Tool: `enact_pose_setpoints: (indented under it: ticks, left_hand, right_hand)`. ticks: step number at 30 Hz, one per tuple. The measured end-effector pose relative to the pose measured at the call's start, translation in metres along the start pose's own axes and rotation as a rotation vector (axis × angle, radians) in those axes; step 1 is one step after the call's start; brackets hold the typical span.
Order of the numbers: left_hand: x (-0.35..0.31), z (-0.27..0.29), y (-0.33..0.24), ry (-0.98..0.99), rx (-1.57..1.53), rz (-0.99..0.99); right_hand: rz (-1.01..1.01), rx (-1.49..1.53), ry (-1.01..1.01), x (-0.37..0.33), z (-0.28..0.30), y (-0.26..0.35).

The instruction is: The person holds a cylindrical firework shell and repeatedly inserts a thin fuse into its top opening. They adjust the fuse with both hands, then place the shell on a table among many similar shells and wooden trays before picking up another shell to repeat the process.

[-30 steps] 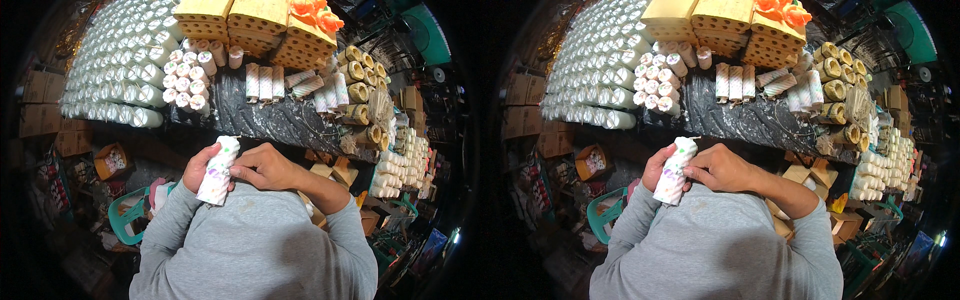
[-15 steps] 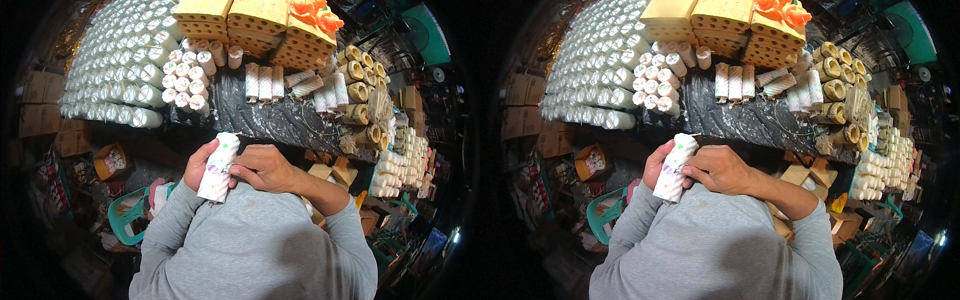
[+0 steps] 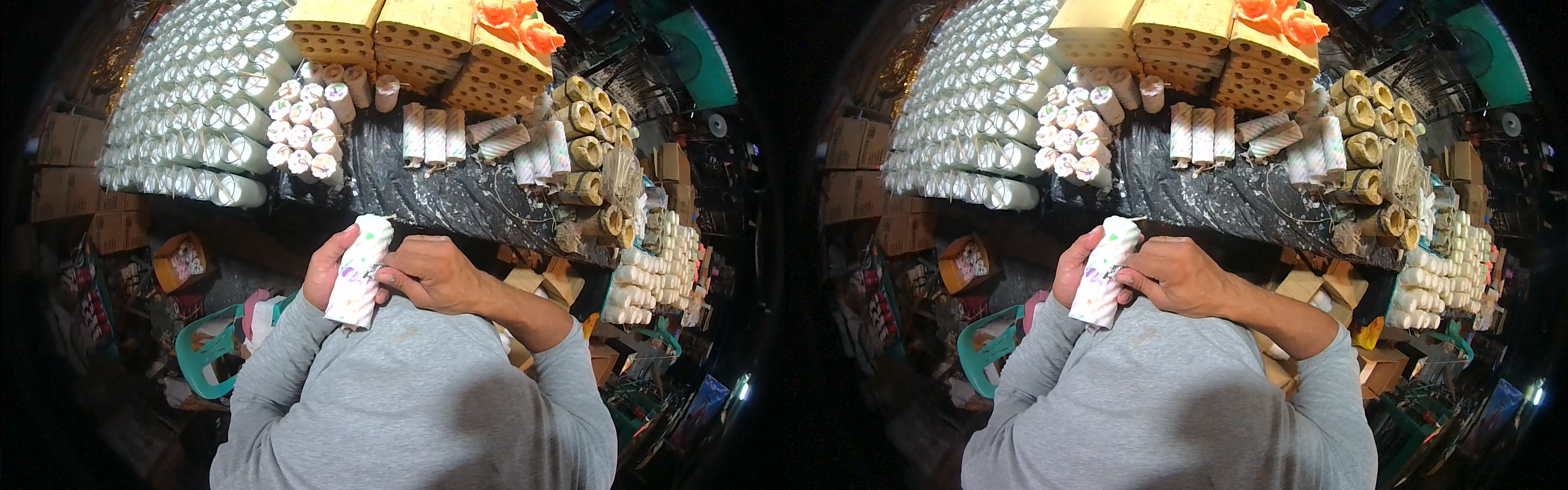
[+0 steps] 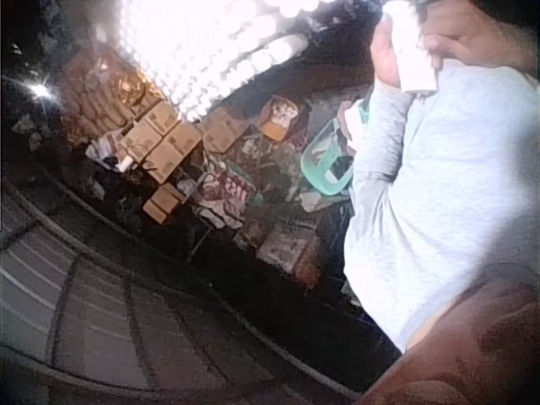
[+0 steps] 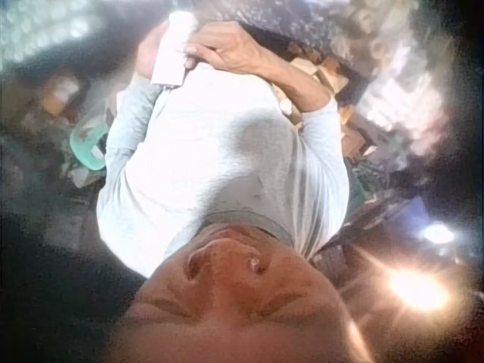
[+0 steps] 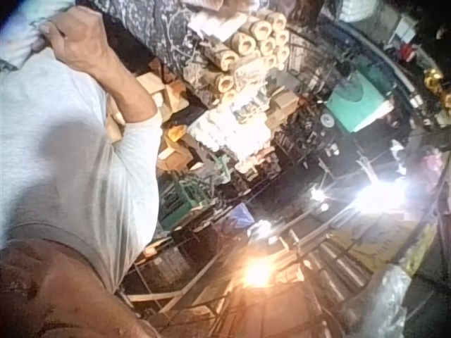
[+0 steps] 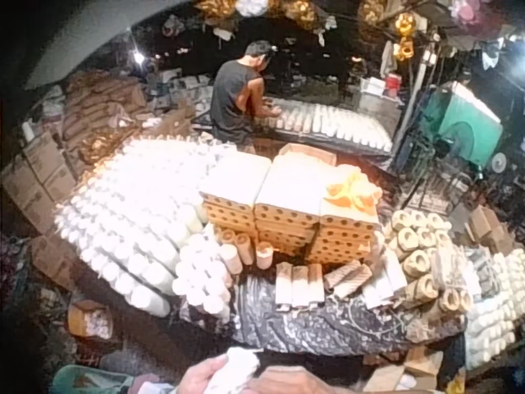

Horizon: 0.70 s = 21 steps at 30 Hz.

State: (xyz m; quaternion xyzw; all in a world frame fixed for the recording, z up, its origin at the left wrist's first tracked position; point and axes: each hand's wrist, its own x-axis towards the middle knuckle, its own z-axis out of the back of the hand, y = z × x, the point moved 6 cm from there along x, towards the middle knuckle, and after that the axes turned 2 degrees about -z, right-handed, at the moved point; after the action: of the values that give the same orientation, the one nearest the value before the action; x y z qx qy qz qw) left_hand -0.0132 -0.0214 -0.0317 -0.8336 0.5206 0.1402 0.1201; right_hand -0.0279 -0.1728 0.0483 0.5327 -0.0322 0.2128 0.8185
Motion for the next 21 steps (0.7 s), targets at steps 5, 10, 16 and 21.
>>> enact_pose_setpoints:
  ticks: [5, 10, 16, 21]
  left_hand:
    - [0.001, 0.0, 0.0, 0.01, 0.032, 0.002]
    - [-0.001, -0.001, 0.003, -0.083, 0.014, 0.011]
    - [-0.001, -0.005, 0.002, -0.114, 0.083, 0.029]
    - [0.0, -0.002, -0.001, -0.109, 0.082, -0.057]
  right_hand:
    - [0.036, -0.032, 0.073, 0.001, -0.001, 0.004]
    - [0.089, -0.092, 0.142, 0.004, 0.001, 0.011]
    - [-0.195, 0.29, 0.357, 0.01, 0.004, -0.002]
    - [-0.246, 0.321, 0.26, 0.009, 0.002, -0.002]
